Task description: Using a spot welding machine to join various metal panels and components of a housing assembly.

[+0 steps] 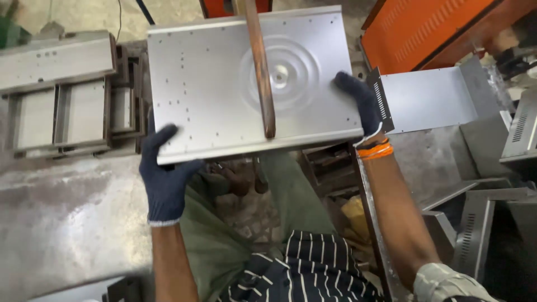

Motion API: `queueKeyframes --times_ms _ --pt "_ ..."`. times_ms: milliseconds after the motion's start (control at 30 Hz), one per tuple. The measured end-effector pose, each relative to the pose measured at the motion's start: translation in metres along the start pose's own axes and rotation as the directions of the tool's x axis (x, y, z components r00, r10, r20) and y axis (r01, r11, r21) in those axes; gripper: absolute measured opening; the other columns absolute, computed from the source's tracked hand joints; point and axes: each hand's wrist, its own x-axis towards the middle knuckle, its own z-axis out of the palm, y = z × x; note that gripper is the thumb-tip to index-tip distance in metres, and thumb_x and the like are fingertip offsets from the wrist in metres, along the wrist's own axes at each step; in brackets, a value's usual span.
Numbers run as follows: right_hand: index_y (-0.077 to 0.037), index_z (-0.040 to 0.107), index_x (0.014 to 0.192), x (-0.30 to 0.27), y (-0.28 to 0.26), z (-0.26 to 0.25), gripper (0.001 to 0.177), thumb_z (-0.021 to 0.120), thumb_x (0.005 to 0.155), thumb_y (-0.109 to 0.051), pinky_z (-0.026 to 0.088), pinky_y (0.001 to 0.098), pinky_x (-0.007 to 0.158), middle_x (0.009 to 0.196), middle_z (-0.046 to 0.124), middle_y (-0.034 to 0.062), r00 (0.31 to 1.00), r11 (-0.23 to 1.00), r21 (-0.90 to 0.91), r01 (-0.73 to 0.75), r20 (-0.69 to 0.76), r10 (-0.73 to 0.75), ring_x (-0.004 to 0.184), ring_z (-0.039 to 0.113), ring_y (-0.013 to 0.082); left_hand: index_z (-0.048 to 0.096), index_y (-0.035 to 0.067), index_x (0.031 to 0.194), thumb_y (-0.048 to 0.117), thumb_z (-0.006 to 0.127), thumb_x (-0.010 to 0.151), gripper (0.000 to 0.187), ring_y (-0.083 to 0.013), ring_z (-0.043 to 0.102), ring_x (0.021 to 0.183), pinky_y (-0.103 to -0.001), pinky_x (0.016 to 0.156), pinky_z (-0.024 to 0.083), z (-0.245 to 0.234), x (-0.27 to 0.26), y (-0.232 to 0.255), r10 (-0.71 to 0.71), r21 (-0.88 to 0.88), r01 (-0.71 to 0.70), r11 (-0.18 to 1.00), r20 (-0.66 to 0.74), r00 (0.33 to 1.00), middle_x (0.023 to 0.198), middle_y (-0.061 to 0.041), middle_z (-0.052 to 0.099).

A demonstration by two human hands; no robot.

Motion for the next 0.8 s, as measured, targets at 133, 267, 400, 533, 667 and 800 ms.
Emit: queueKeyframes --times_ms 133,267,400,533,667,800 --pt "0.001 0.061 0.137 0.025 0.023 -0.067 0.043 0.062 0.100 -0.020 0.053 0.0431 0.108 0.127 0.070 0.0136 0.986 0.983 -0.106 0.150 -0.057 -0.156 0.116 0.069 0.0261 0.059 0.007 0.136 -0.006 0.086 0.068 0.075 -0.0251 0.059 0.135 -0.039 0.114 0.055 -0.010 -0.008 -0.015 0.104 -0.062 -0.103 0.993 0.018 0.994 0.149 -0.010 0.057" --pt "-0.001 0.064 0.128 -0.008 0.002 0.022 0.046 0.062 0.092 -0.029 0.055 0.0448 0.101 0.118 0.074 0.0161 0.999 0.999 0.032 -0.029 0.019 0.028 0.108 0.071 0.0305 0.061 0.006 0.138 -0.008 0.087 0.069 0.075 -0.0245 0.060 0.129 -0.038 0.110 0.055 -0.013 0.001 -0.011 0.107 -0.015 -0.107 0.994 -0.008 0.994 0.141 -0.012 0.060" --pt "-0.001 0.050 0.147 0.043 0.055 -0.089 0.042 0.060 0.114 -0.026 0.044 0.0421 0.122 0.145 0.058 0.0153 0.612 0.141 -0.676 0.724 0.534 -0.583 0.137 0.057 0.0264 0.059 0.006 0.138 -0.007 0.088 0.069 0.076 -0.0233 0.061 0.130 -0.037 0.112 0.053 -0.038 0.009 -0.023 0.171 0.045 -0.170 0.984 -0.017 0.985 0.138 -0.010 0.064" --pt "-0.007 0.070 0.122 0.048 0.061 -0.051 0.028 0.064 0.101 -0.025 0.054 0.0412 0.101 0.115 0.072 0.0091 0.980 0.978 -0.111 0.179 -0.070 -0.187 0.108 0.068 0.0228 0.060 0.006 0.129 -0.009 0.082 0.066 0.068 -0.0212 0.060 0.131 -0.036 0.111 0.053 -0.050 0.003 -0.017 0.137 -0.027 -0.139 0.990 -0.052 0.989 0.145 -0.006 0.058" --pt "-0.011 0.072 0.112 0.041 0.048 -0.020 0.025 0.065 0.093 -0.026 0.060 0.0407 0.095 0.106 0.075 0.0057 0.978 0.999 0.036 0.040 -0.206 -0.032 0.100 0.073 0.0214 0.061 0.004 0.131 -0.011 0.083 0.068 0.068 -0.0213 0.063 0.123 -0.035 0.097 0.058 -0.054 0.005 -0.025 0.095 0.066 -0.090 0.994 -0.074 0.993 0.132 -0.009 0.063" --pt "-0.009 0.070 0.114 0.048 0.058 -0.006 0.023 0.068 0.096 -0.024 0.059 0.0402 0.094 0.106 0.073 0.0065 0.995 0.997 0.035 0.064 -0.077 -0.061 0.099 0.072 0.0221 0.061 0.007 0.128 -0.010 0.082 0.072 0.062 -0.0211 0.064 0.120 -0.035 0.095 0.063 -0.066 0.009 -0.017 0.028 -0.085 -0.034 0.996 -0.072 0.997 0.131 -0.008 0.062"
